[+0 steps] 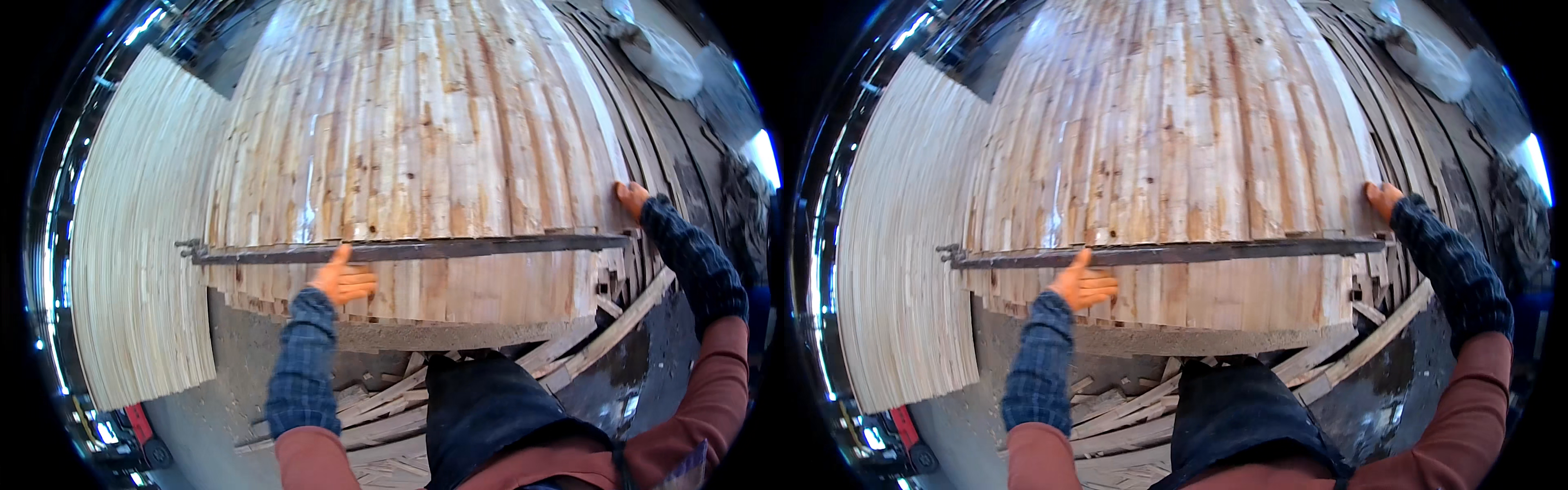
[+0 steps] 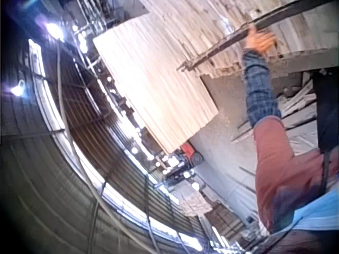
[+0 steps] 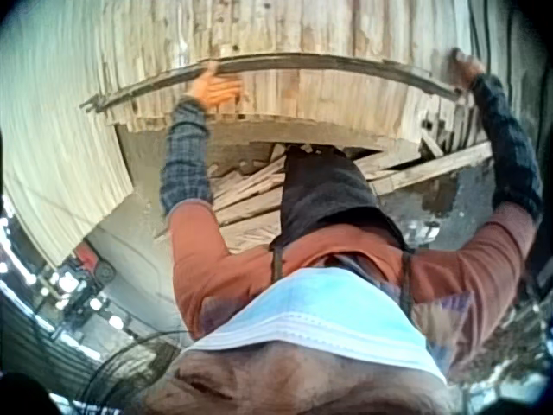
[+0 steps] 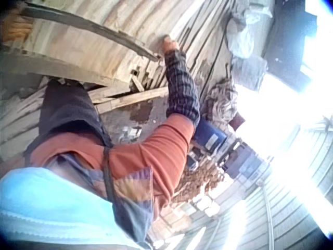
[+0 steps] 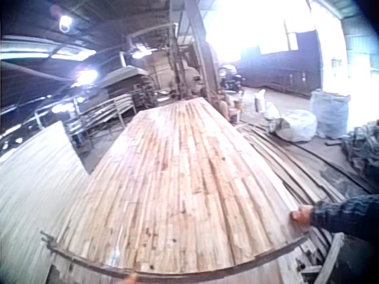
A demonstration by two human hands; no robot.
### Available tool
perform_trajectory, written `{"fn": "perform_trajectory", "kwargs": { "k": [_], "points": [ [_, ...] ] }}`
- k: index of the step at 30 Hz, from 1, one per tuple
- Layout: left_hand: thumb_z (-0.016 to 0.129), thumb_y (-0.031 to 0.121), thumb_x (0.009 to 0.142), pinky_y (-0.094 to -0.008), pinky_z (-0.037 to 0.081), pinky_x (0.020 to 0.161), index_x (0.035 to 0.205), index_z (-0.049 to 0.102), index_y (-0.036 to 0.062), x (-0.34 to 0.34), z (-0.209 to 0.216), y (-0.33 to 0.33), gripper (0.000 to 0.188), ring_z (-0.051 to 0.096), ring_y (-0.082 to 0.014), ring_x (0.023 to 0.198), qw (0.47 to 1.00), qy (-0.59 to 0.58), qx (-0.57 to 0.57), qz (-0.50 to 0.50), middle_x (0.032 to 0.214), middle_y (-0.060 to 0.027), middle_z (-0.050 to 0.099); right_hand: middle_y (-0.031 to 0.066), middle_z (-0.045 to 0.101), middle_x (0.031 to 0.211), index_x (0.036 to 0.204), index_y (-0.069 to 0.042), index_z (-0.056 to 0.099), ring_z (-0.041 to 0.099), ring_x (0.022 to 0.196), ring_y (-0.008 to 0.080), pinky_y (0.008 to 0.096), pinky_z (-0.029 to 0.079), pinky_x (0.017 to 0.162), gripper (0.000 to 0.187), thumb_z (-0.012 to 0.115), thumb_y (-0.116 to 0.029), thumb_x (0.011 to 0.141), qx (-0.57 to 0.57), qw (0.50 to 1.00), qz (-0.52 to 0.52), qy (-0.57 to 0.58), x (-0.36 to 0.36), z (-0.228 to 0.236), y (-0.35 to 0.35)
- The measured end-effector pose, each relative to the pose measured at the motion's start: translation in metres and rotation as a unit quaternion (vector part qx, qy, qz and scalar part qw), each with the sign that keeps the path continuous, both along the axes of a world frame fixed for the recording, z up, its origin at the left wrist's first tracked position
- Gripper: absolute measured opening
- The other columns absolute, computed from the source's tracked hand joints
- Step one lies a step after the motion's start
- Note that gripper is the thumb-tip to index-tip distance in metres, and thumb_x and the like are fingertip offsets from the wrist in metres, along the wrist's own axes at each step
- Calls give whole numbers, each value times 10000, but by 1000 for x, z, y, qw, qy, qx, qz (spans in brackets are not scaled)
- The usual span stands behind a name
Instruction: The person applies glue from a container to the seams of a stack of wood panels using a brush and then tightens the handles of several metal clamps on the side of the assembly.
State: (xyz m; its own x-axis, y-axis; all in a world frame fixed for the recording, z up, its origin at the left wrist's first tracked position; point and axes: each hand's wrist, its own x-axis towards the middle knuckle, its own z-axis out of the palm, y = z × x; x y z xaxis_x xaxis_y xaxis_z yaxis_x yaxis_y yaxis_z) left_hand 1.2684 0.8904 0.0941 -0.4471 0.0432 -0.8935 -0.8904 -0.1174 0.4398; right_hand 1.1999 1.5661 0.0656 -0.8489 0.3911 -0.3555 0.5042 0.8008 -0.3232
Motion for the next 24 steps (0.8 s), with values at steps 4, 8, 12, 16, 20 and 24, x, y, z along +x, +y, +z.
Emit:
{"fn": "perform_trajectory", "kwargs": {
  "k": [4, 8, 12, 16, 20, 24],
  "points": [
    [632, 646, 836, -460, 457, 1049, 1488, 292, 22, 3, -26, 61, 964, 475, -434, 1280, 975, 83, 85, 188, 1426, -353, 371, 286, 638, 1088, 1160, 37, 566, 639, 1021, 401, 442, 548, 784, 646, 421, -548, 926, 42, 988, 126, -77, -4, 4, 9],
    [724, 527, 822, -492, 515, 1005, 1418, 370, 12, -2, -62, 62, 863, 523, -441, 1206, 936, 80, 72, 336, 1374, -333, 411, 274, 635, 1085, 1178, 42, 556, 687, 829, 409, 492, 578, 572, 694, 412, -583, 913, -77, 995, -22, -62, -7, 15, -10],
    [723, 506, 833, -504, 530, 984, 1311, 429, -54, 1, -95, 70, 793, 556, -396, 1172, 922, 143, 144, 328, 1274, -278, 515, 214, 639, 1091, 1213, 5, 532, 699, 864, 361, 473, 593, 585, 648, 429, -564, 918, -108, 992, -59, -29, 0, 33, 10],
    [693, 451, 881, -440, 555, 947, 1274, 450, -54, 2, -115, 92, 684, 571, -359, 1159, 884, 187, 149, 402, 1229, -214, 555, 174, 630, 1134, 1216, -19, 531, 699, 918, 332, 493, 595, 676, 560, 490, -507, 945, -144, 988, -32, -50, 5, 67, 9],
    [622, 418, 934, -334, 568, 820, 1226, 524, -72, -1, -142, 73, 579, 605, -284, 1126, 878, 151, 201, 408, 1234, -196, 589, 187, 621, 1155, 1229, -12, 525, 685, 962, 336, 504, 594, 664, 565, 502, -503, 952, -211, 973, -90, -36, 2, 64, -17],
    [499, 456, 977, -281, 563, 578, 1082, 655, -87, -12, -68, 69, 575, 729, -250, 842, 996, 84, 5, -30, 1036, -209, 710, 228, 635, 1095, 1192, 30, 548, 685, 924, 366, 495, 588, 622, 647, 525, -547, 901, -147, 988, 22, -43, 4, 38, 37]
  ]
}}
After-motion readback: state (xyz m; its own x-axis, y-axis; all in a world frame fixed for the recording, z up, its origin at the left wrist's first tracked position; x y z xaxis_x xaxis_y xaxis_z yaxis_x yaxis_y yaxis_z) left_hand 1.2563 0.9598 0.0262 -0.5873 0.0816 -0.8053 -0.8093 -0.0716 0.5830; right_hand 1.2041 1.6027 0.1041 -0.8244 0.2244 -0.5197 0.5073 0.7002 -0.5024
